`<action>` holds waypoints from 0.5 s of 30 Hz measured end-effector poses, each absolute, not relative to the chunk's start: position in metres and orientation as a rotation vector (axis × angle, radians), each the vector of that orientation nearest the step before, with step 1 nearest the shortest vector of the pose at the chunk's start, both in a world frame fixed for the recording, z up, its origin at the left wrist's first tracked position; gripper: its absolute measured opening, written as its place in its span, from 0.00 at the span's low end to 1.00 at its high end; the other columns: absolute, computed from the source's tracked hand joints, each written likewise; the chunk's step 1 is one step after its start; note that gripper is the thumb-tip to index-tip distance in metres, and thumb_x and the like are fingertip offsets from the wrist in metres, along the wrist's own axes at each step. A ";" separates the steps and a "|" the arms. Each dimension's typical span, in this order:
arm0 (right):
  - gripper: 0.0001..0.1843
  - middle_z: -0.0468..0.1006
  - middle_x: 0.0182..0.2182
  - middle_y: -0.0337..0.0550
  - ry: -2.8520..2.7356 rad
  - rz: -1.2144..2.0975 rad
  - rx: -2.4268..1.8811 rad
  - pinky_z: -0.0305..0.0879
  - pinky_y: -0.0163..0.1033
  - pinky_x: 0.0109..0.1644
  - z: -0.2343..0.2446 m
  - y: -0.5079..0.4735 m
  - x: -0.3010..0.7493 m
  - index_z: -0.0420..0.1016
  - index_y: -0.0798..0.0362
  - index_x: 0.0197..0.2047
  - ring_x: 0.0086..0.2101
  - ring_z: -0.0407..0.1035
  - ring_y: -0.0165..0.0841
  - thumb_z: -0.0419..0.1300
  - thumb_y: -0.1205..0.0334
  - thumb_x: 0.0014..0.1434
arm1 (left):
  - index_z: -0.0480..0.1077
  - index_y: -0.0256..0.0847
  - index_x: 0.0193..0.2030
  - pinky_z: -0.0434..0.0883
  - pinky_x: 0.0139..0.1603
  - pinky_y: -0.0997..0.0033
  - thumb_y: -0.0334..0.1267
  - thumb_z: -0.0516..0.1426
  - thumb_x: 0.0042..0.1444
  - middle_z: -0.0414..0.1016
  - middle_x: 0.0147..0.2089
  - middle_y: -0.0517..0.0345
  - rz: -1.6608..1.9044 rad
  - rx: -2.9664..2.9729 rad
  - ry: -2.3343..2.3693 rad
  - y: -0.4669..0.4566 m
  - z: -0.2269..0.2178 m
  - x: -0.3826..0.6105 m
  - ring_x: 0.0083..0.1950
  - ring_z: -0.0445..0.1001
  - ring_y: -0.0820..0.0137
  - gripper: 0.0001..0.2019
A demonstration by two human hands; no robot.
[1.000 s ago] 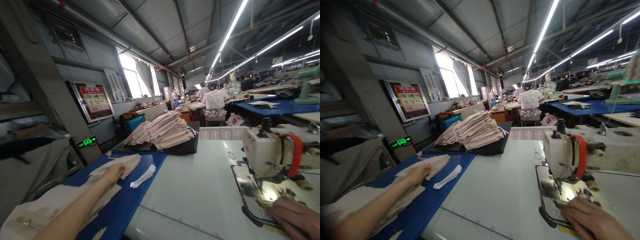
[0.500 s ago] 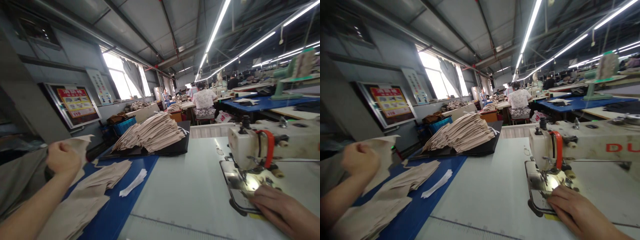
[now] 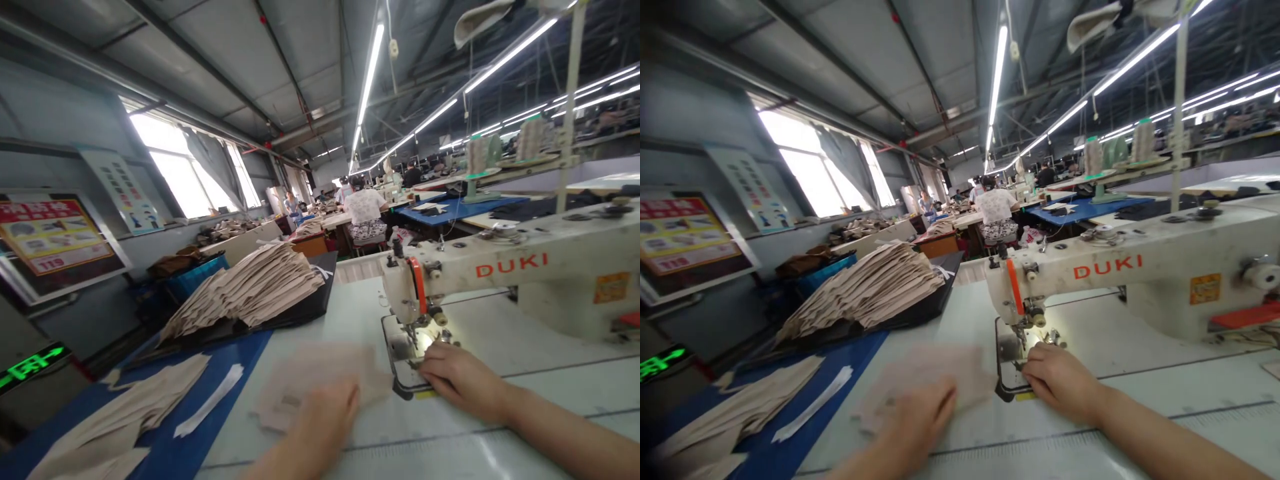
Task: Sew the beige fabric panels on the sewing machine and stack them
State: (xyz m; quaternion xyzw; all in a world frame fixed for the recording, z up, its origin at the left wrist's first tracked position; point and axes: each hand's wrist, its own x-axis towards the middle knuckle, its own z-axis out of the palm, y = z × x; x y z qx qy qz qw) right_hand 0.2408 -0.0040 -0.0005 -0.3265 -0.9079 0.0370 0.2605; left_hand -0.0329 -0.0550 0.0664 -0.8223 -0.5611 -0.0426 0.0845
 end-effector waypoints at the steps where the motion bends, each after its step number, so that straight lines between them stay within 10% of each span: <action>1: 0.17 0.75 0.31 0.46 -2.457 0.091 -0.892 0.63 0.39 0.41 -0.001 -0.003 0.241 0.74 0.53 0.32 0.35 0.68 0.36 0.47 0.67 0.67 | 0.70 0.42 0.31 0.66 0.30 0.74 0.28 0.51 0.59 0.78 0.29 0.58 -0.130 -2.525 -1.561 -0.058 0.047 -0.021 0.31 0.78 0.67 0.10; 15: 0.14 0.76 0.39 0.47 -2.542 0.248 -0.741 0.64 0.41 0.48 0.008 -0.012 0.235 0.77 0.51 0.46 0.42 0.68 0.37 0.51 0.64 0.66 | 0.72 0.43 0.31 0.72 0.32 0.75 0.35 0.48 0.65 0.78 0.29 0.59 -0.425 -2.616 -1.374 -0.063 0.037 -0.003 0.30 0.78 0.70 0.14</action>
